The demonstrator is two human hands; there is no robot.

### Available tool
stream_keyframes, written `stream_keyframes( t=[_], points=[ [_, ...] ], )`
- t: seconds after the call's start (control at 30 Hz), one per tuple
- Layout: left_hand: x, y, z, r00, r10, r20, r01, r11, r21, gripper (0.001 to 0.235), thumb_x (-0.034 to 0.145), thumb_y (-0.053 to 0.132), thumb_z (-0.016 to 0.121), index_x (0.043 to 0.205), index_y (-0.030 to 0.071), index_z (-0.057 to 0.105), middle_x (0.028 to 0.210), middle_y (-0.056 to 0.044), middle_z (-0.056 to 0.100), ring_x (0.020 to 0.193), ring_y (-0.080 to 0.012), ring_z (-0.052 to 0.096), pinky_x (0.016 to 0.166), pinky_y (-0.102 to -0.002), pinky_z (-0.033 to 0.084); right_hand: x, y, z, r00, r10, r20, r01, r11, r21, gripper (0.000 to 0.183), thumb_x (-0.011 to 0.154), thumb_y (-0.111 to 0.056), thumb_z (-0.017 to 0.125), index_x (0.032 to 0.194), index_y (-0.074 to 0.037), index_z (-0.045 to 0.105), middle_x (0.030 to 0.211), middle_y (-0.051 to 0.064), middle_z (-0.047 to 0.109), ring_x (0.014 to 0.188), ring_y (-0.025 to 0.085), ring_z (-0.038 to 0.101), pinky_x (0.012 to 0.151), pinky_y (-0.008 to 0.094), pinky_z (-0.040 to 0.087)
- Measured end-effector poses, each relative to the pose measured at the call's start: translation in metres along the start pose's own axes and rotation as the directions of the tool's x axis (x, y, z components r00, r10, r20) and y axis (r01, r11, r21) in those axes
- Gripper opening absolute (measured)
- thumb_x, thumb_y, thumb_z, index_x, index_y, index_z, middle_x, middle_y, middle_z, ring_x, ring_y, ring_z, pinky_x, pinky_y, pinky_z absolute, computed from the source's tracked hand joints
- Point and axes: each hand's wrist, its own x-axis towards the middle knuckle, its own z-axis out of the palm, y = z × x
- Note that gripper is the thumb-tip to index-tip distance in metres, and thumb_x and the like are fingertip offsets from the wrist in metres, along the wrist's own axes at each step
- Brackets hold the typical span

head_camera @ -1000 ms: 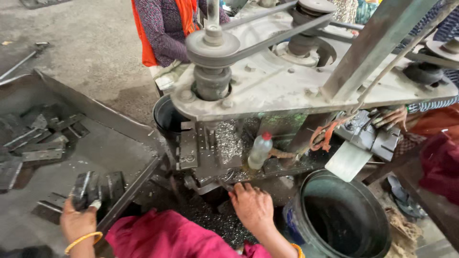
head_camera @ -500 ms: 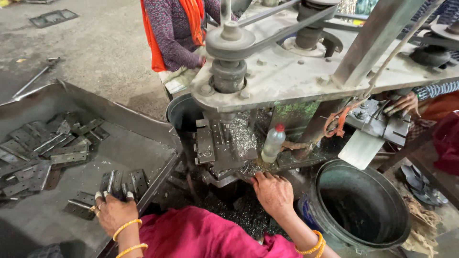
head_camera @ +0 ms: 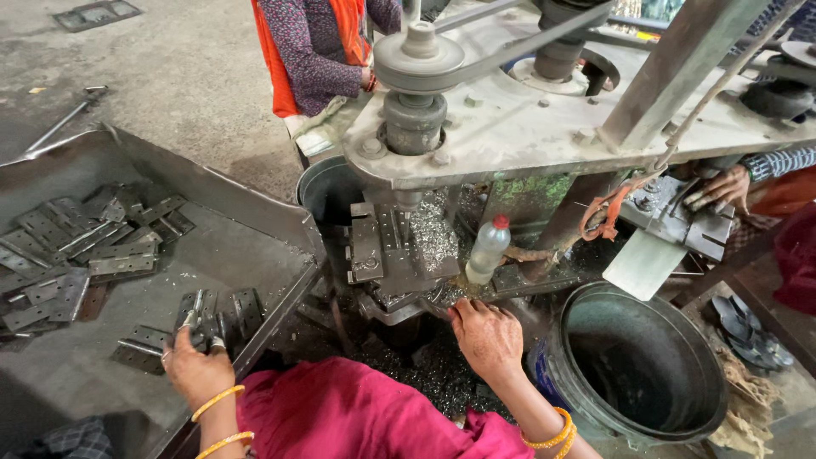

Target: The person operates a metal fabrication machine to process metal hinge components, placing individual pieces into the machine, using a tool to clear metal shavings, and collecting finished parts into a metal bin.

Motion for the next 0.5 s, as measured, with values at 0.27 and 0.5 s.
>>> stream_keyframes(
  t=[0.27,0.5],
  points=[
    [0.009,-0.03,0.012,1.0,0.026,-0.018,-0.029,0.986,-0.165,0.066,0.073,0.01,0.085,0.134,-0.004,0.064,0.12,-0.033,0.066,0.11,-0.0509,0.062,0.098,-0.052,0.05,-0.002,0.001,0.0,1.0,-0.014,-0.005,0.014,0.999,-0.031,0.024,0.095,-0.034,0.061,0.087,-0.012,0.066,0.087,0.008,0.074,0.081,0.029,0.072,0.077,0.044,0.055],
    [0.011,-0.03,0.011,0.984,-0.151,0.09,0.165,0.97,-0.18,0.067,0.076,0.012,0.086,0.137,-0.005,0.063,0.114,-0.032,0.07,0.106,-0.0465,0.069,0.094,-0.05,0.052,-0.004,0.002,0.0,1.0,-0.013,-0.022,0.013,1.0,-0.021,0.023,0.094,-0.034,0.062,0.087,-0.013,0.066,0.086,0.007,0.073,0.081,0.028,0.072,0.075,0.045,0.054]
  ],
)
